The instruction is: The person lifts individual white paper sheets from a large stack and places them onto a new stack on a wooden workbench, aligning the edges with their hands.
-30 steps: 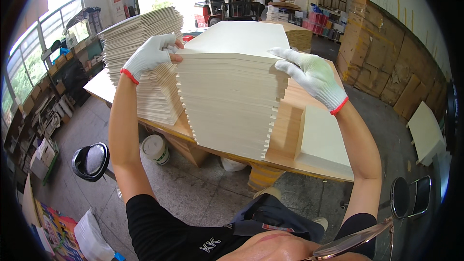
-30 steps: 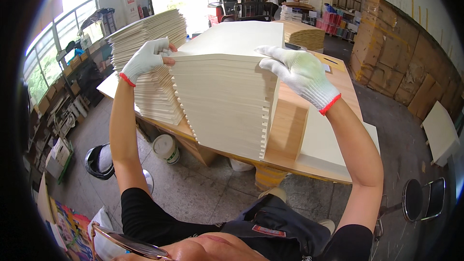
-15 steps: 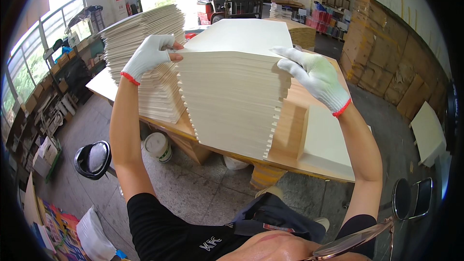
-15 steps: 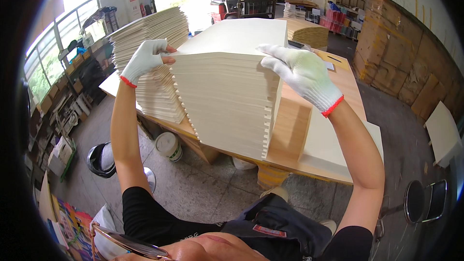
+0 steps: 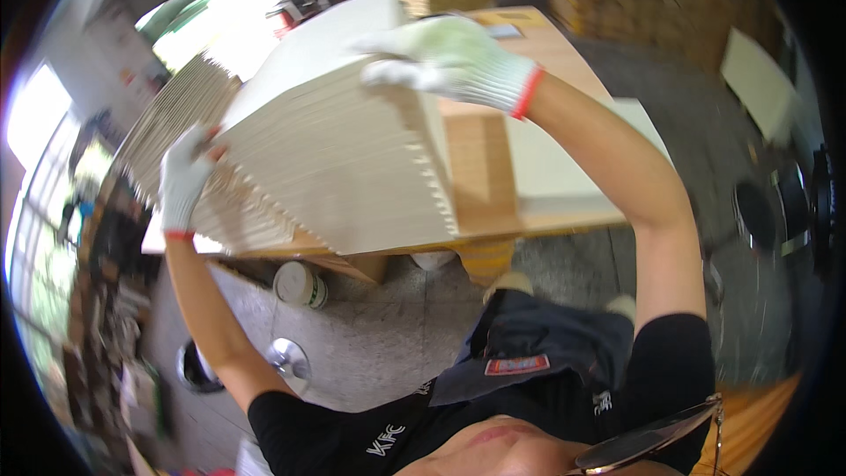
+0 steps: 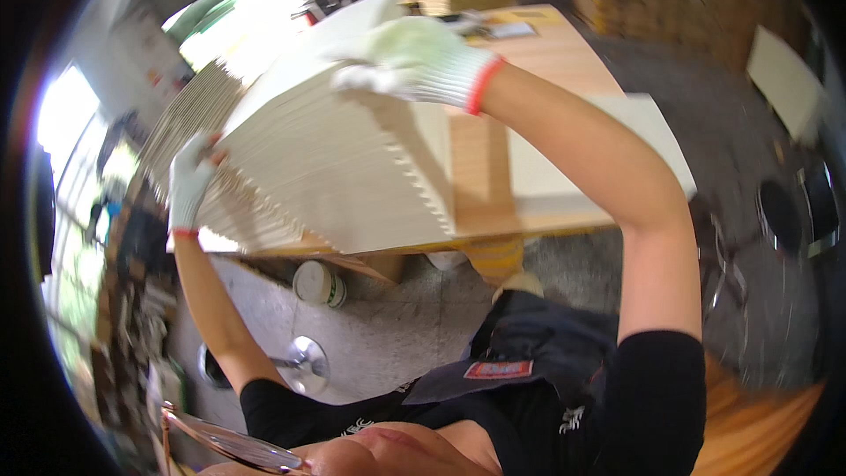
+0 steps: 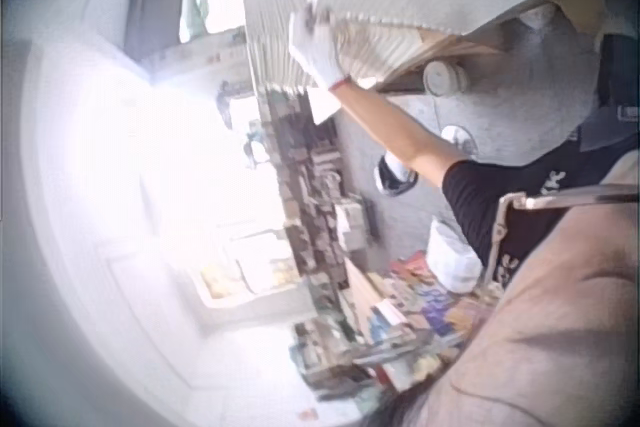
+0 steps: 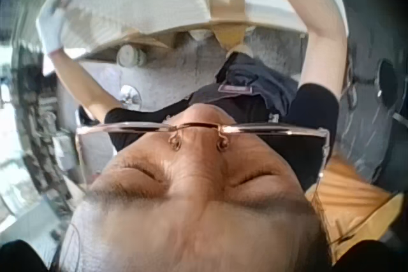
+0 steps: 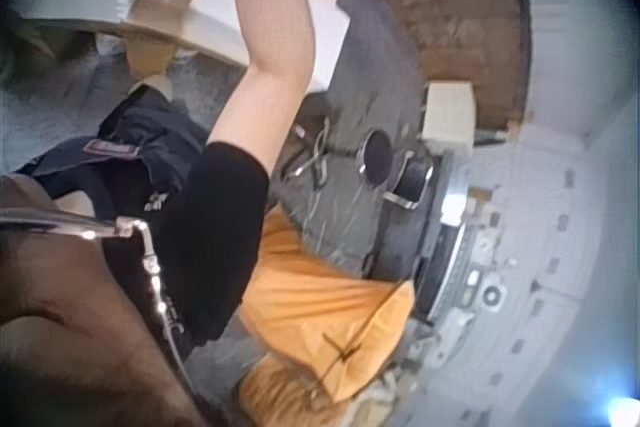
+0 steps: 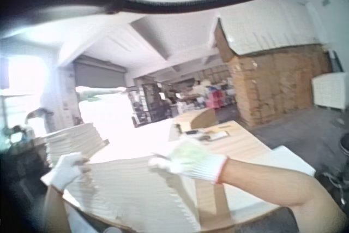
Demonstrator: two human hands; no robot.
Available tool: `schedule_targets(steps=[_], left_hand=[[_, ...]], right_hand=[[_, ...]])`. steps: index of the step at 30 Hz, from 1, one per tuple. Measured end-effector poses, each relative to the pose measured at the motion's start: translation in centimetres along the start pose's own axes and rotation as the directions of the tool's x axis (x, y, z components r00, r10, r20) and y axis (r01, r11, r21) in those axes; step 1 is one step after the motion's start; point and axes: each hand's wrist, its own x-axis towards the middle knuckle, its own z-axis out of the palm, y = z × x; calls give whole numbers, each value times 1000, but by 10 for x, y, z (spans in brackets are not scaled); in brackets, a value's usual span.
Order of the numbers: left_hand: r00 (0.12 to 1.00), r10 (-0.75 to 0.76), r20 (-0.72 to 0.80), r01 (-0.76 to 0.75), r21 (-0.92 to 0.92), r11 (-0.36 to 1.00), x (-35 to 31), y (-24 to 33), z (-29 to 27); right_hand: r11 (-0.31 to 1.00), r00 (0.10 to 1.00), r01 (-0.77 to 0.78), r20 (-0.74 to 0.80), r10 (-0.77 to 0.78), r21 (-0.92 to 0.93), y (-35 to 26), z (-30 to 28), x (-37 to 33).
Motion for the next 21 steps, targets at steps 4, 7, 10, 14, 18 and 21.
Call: schedule_targets(steps=[4,7,10,14,18,21], left_hand=[[910,207,-358,-140,204,969,-31,-13,29],[732,229,-641,-223,92,970,-78,10,57],[681,394,-617,-568,-105,817,-112,41,104],[700,669,-249,-713,-301,634,-115,188,201],[596,802,-30,-725,-449,522,-85,315,296],[619,769,163,-628,-486,608,-50,372,379]], right_hand=[[988,987,-152,50,153,-30,-12,-41,-56],[956,959,-280,-83,273,-90,35,-47,-145],[726,766,-635,-98,635,-264,84,-76,-264],[296,328,-945,-392,860,-142,118,-95,-429],[11,-30,-988,-265,964,152,117,-87,-500],[90,73,-995,-280,957,48,117,-66,-484]])
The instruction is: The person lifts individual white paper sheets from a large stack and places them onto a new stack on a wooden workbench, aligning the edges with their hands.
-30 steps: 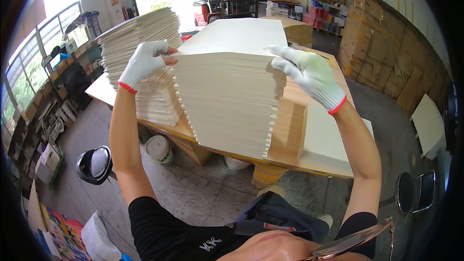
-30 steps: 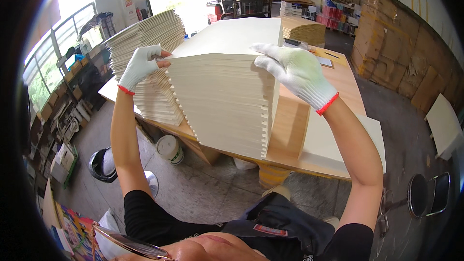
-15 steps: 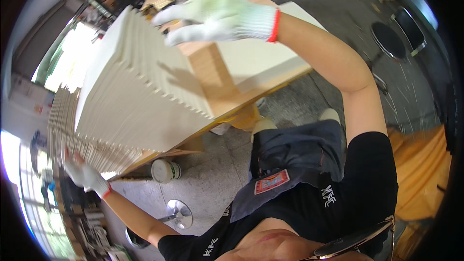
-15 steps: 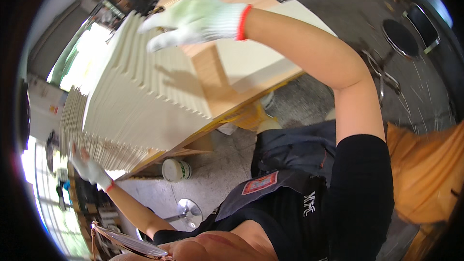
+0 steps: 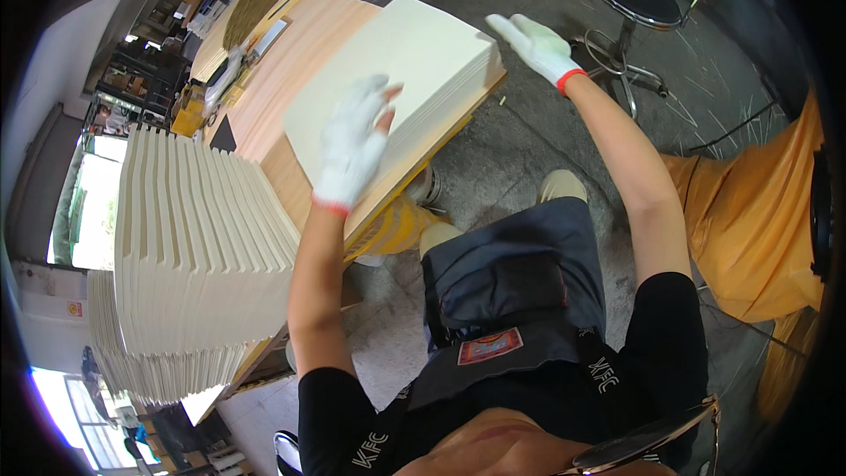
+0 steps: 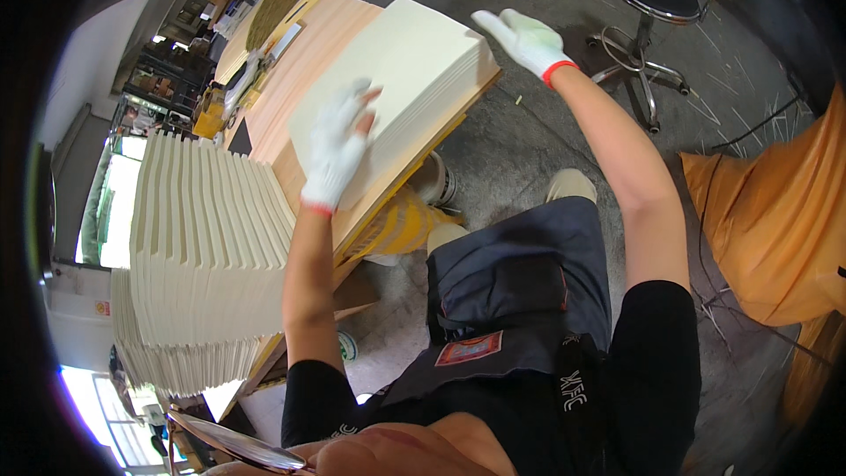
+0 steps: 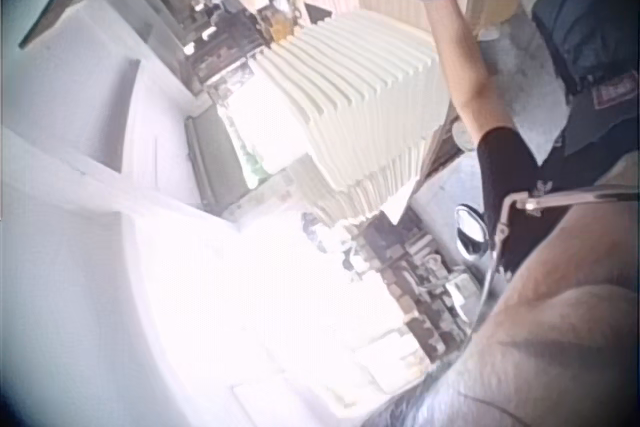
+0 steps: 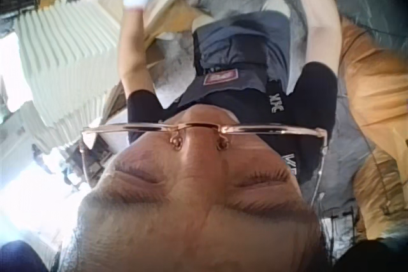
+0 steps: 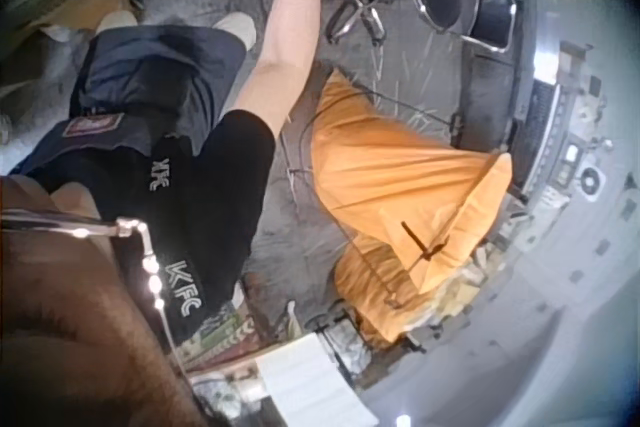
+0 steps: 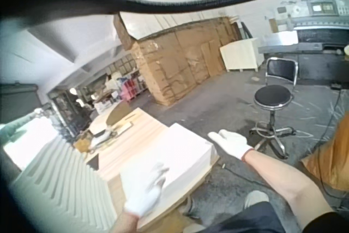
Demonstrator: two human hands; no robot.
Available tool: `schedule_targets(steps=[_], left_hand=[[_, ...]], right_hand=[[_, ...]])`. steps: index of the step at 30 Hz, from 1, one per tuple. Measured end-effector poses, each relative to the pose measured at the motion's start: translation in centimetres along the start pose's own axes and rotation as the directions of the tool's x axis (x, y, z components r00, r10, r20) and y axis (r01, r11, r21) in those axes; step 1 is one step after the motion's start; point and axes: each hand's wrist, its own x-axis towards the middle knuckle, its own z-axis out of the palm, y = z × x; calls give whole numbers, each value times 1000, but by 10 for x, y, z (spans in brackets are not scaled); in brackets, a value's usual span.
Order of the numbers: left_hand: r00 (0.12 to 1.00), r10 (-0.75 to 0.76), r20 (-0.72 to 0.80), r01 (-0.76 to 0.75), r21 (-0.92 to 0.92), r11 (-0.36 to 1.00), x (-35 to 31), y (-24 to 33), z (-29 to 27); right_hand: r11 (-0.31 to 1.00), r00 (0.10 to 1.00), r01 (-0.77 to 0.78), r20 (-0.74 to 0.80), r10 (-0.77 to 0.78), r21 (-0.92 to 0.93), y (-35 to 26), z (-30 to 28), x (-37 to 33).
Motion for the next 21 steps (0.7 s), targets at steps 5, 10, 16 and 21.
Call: schedule_targets(steps=[5,10,16,21], left_hand=[[982,-76,173,92,-85,992,90,-30,60],[955,-199,219,244,-200,949,108,-24,90],[976,-120,180,187,-426,885,99,-11,93],[972,-134,194,218,-520,826,94,-11,88]], right_hand=[[908,933,332,-50,-355,-256,-38,-7,-12],[674,795,515,2,-606,-529,-52,-20,9],[940,941,339,8,-339,-46,-58,-1,14],[973,995,66,-92,-47,220,-54,14,2]])
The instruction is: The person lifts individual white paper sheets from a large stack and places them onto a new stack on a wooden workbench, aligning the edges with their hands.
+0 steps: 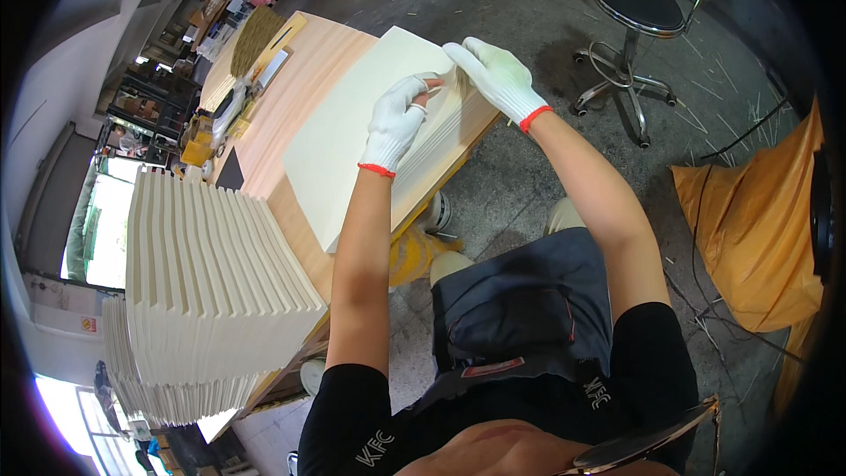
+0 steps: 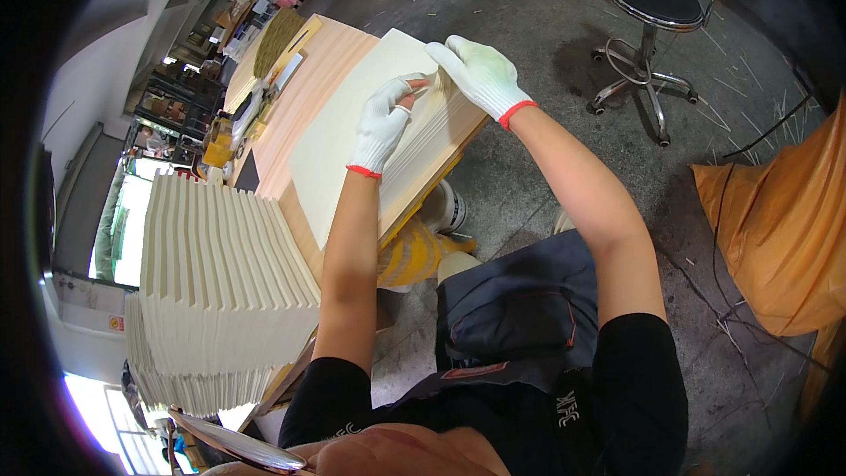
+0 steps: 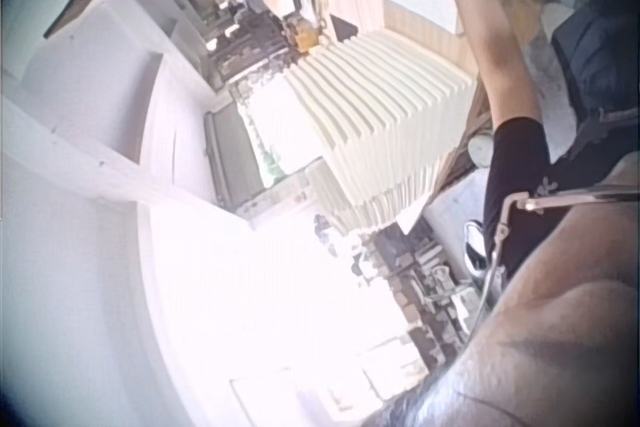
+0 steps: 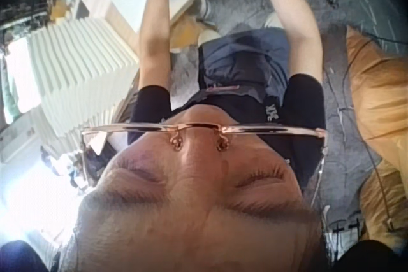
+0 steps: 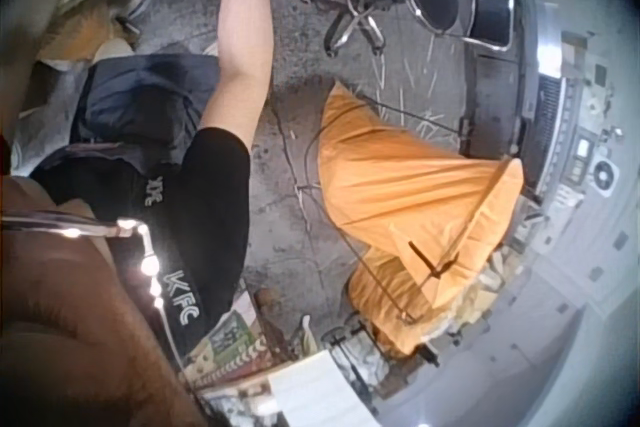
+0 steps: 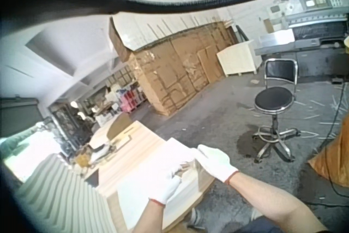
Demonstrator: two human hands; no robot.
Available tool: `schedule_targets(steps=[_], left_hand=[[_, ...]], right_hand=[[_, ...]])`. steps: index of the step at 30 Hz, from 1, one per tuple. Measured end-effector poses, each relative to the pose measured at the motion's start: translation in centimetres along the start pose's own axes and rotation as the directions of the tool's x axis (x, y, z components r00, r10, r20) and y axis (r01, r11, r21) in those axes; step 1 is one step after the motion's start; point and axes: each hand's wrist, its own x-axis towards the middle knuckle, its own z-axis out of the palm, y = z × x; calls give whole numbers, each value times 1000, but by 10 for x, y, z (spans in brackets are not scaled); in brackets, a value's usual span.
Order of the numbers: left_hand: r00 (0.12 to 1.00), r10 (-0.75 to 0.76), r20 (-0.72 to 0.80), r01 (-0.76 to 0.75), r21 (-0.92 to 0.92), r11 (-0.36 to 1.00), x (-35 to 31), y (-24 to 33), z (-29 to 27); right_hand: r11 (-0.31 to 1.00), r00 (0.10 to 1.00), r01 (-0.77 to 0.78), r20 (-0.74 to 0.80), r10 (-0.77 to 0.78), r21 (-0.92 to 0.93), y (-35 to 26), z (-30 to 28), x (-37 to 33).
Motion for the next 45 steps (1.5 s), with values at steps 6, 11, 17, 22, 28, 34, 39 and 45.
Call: schedule_targets(steps=[6,11,17,22,28,34,39,45], left_hand=[[999,36,28,-34,-69,997,-1,-2,-3],[1000,7,5,-6,-105,994,-1,6,6],[1000,-12,25,14,-79,997,1,-3,2],[1000,3,8,-2,-88,996,0,4,3],[998,53,-15,-54,-104,993,-3,-1,3],[999,-9,44,12,-69,998,-2,2,4],[999,-42,21,43,-57,997,-3,6,6],[1000,-12,18,13,-41,999,-5,10,2]], right_hand=[[996,996,46,-77,-40,74,7,5,-6],[992,987,100,-136,-89,71,14,10,-7],[992,989,101,-114,-92,77,12,11,-9],[983,974,161,-176,-143,93,19,14,-10],[995,991,93,-97,-91,17,13,12,-6],[995,991,89,-103,-85,34,16,13,-3],[992,984,125,-131,-119,32,19,17,-5],[980,966,196,-175,-190,17,15,14,-12]])
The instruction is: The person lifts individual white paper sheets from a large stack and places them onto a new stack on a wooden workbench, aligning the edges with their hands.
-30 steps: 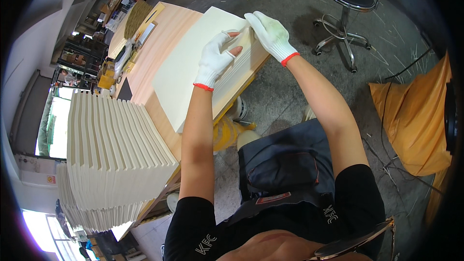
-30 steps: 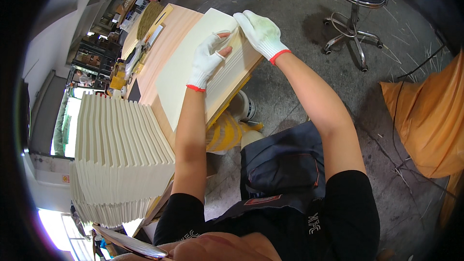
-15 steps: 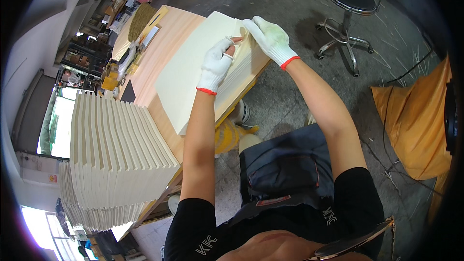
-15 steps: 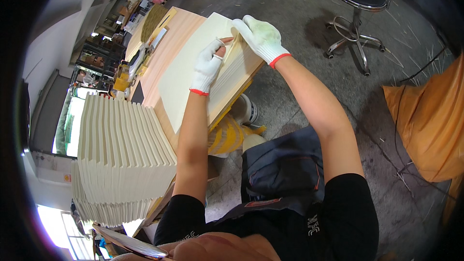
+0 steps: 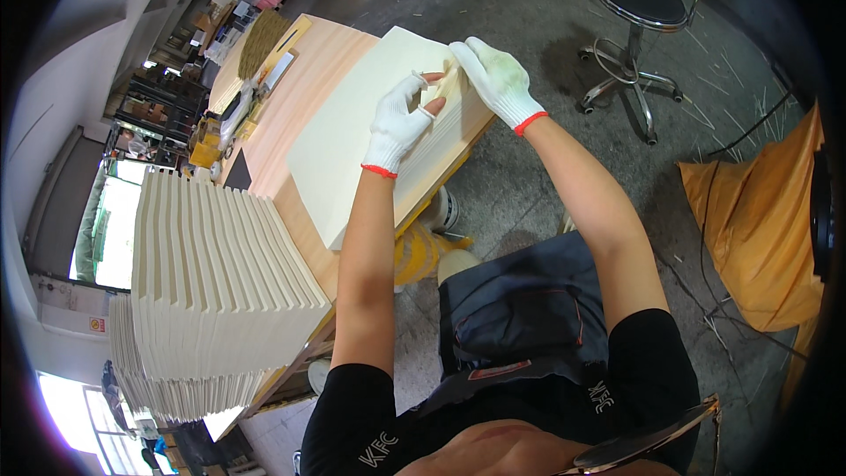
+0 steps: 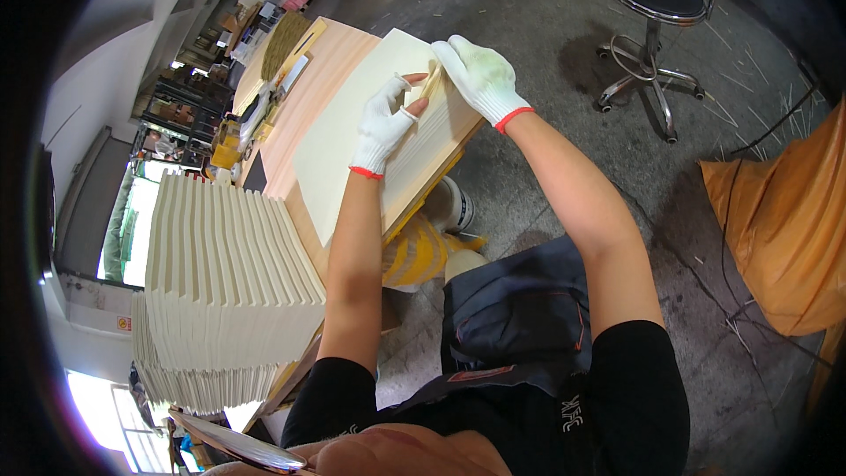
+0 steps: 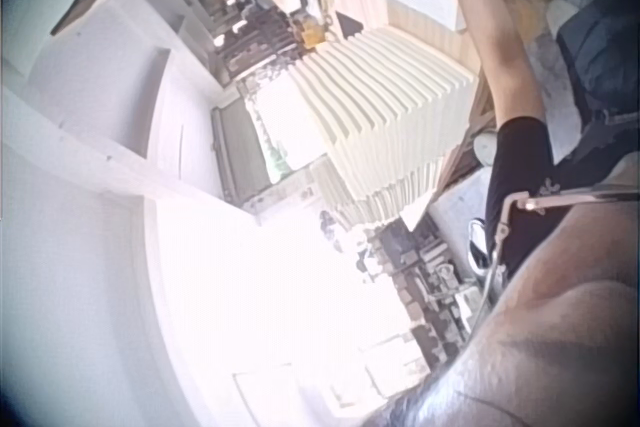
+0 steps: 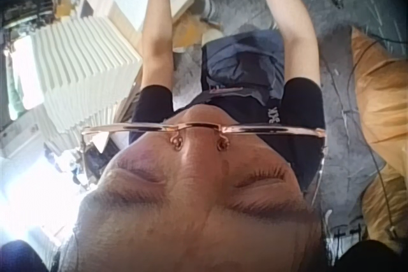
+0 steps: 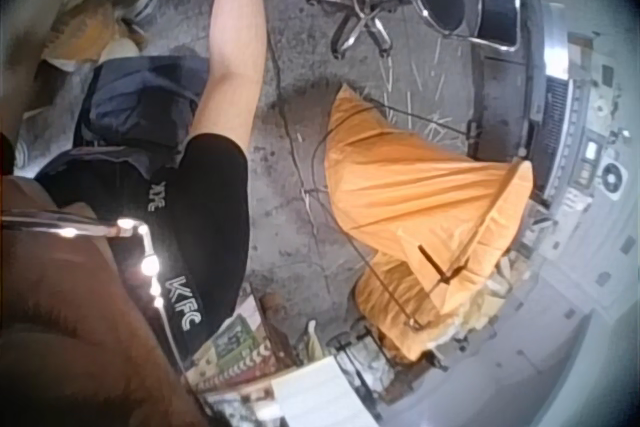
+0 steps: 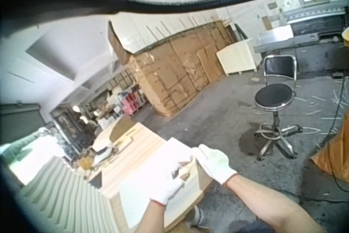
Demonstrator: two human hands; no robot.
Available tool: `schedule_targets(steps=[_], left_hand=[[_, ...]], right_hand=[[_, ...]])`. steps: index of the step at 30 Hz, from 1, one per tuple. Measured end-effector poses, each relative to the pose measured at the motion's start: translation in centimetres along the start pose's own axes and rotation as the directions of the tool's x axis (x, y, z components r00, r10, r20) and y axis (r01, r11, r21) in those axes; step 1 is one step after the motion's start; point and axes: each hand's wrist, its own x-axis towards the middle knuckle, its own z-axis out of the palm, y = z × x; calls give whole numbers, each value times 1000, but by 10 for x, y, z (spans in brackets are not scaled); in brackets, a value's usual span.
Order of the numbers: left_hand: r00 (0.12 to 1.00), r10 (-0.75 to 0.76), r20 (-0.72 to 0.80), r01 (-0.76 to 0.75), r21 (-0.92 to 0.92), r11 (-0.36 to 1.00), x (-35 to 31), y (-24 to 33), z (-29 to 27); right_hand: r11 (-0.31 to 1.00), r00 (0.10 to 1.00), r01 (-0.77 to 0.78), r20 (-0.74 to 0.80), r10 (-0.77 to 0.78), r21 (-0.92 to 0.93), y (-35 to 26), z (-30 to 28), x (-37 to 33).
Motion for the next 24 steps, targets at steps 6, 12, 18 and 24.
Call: schedule_targets(steps=[6,12,18,24], left_hand=[[993,44,-112,-60,-142,988,1,-10,6],[999,42,24,-43,54,998,4,-8,0],[999,-48,12,48,-21,999,0,0,3],[999,-2,-54,0,-42,999,-1,1,4]], right_hand=[[996,993,-89,76,91,-21,-2,-1,6],[999,998,-50,40,51,-18,6,4,6],[998,997,-61,41,61,-2,4,4,6],[996,993,-89,80,90,-26,1,0,6]])
